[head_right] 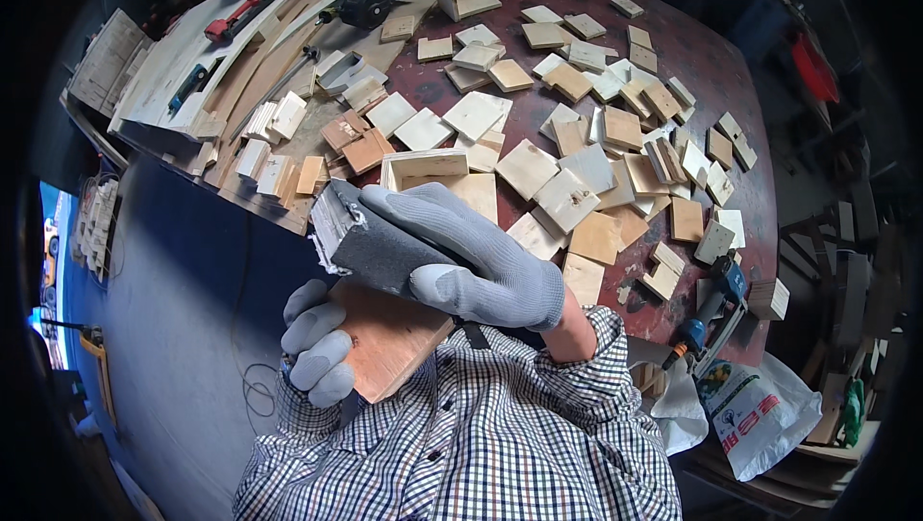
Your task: The person uses a nail gun to fasten small wooden pieces into box shapes on a cluttered workbench. They then sand the edges of the assembled boxes with a sanding block and place the finished boxes into a white bag.
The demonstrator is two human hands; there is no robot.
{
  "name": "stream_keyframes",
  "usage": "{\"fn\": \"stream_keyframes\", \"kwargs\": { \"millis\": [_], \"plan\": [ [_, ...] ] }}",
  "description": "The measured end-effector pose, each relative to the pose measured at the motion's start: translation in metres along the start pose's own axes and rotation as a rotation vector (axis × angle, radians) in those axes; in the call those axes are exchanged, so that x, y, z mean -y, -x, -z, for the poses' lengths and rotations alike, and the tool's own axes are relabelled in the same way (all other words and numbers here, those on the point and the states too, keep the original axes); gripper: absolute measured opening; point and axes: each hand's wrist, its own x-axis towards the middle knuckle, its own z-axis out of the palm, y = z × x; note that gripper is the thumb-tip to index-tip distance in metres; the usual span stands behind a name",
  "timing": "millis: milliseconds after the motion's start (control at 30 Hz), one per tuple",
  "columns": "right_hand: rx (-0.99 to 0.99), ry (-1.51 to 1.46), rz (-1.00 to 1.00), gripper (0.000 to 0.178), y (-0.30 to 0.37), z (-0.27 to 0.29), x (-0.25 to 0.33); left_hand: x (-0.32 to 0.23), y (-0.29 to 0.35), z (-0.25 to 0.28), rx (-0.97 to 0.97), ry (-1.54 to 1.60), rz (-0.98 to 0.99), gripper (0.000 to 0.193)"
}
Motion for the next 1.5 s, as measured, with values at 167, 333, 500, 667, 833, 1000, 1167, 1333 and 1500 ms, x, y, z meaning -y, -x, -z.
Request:
{"fn": "stream_keyframes", "kwargs": {
  "millis": [167,333,500,667,833,1000,1167,1333,1500],
  "plan": [
    [0.069,0.153,-0.131,0.074,0.053,0.003,-0.060,0.003,-0.032,-0.014,-0.343,-0.155,-0.030,0.030],
    [-0.373,-0.214,-0.250,0.083,0.073,-0.006,-0.053,0.013,-0.056,-0.016,-0.542,-0.192,-0.016,0.029],
    [-0.104,-0.054,0.045,0.088,0.013,0.001,0.008,0.015,-0.034,-0.039,-0.564,-0.020,0.003,0.019],
    [-0.040,-0.015,-0.069,0.078,0.037,-0.007,-0.028,0.013,-0.047,-0.044,-0.575,-0.007,0.166,0.022],
    [-0.227,-0.153,-0.425,0.077,0.079,-0.024,-0.066,-0.001,-0.035,-0.021,-0.593,0.418,0.926,0.104],
    [-0.534,-0.004,-0.119,0.080,0.047,-0.021,-0.027,0.007,-0.013,-0.041,-0.516,0.551,1.270,0.083],
    [-0.267,0.621,0.234,0.077,0.024,-0.007,-0.012,-0.002,-0.037,-0.030,-0.757,1.363,1.629,0.078],
    [-0.038,0.860,0.213,0.077,0.001,-0.026,-0.009,-0.011,-0.013,-0.041,-0.190,0.985,1.397,0.066],
    [-0.036,0.916,0.191,0.075,0.024,-0.001,-0.041,-0.009,-0.040,-0.028,-0.431,1.387,1.592,0.070]
  ]
}}
